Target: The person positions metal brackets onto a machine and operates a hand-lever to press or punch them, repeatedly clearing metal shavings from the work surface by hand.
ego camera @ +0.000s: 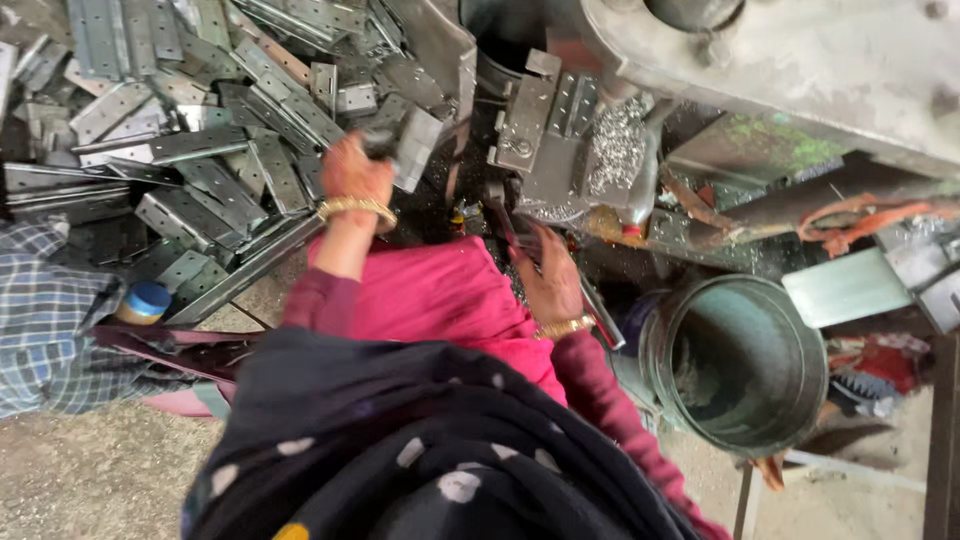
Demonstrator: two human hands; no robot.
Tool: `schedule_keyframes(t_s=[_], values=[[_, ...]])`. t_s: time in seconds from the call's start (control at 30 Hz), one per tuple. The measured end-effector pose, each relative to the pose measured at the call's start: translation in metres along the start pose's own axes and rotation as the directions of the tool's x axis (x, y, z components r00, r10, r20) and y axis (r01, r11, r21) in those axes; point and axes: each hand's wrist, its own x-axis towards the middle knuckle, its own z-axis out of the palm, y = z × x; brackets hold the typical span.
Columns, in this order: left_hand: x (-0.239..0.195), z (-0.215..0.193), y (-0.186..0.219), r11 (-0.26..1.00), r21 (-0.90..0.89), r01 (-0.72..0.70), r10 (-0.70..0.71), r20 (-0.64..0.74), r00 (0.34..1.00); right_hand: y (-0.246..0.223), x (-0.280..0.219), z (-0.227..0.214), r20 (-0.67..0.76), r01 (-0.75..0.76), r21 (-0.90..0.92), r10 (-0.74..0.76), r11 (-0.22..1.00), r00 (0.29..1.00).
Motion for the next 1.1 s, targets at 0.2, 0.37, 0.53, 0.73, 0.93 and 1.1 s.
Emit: schedule_keyframes(t_s=[0.2, 0.37, 0.53, 0.73, 0.93, 1.1], values=[[-0.137, 0.056, 0.077, 0.868, -0.497, -0.011, 0.109, 0.170, 0.979, -0.008, 0.013, 0.006, 0.036, -0.187, 0.035, 0.186, 0.982, 0.982], [-0.156, 0.078, 0.078, 0.890, -0.450, -0.078, 0.248, 0.333, 0.910, 0.005, -0.008, -0.031, 0.208, -0.273, 0.162, 0.237, 0.948, 0.949], [-0.143, 0.092, 0.090, 0.855, -0.518, 0.022, 0.209, 0.384, 0.900, 0.023, -0.014, -0.022, 0.148, -0.329, 0.258, 0.300, 0.908, 0.942], [-0.130, 0.085, 0.101, 0.854, -0.503, -0.132, 0.281, 0.232, 0.931, 0.039, -0.023, -0.020, 0.244, -0.384, 0.522, 0.298, 0.762, 0.923], [-0.126, 0.089, 0.088, 0.890, -0.455, 0.043, 0.187, 0.449, 0.874, 0.039, -0.023, -0.023, 0.400, -0.539, 0.784, 0.414, 0.309, 0.818], [-0.104, 0.132, 0.065, 0.896, -0.438, 0.071, 0.120, 0.393, 0.912, 0.037, -0.010, -0.033, 0.376, -0.479, 0.867, 0.452, 0.138, 0.809]])
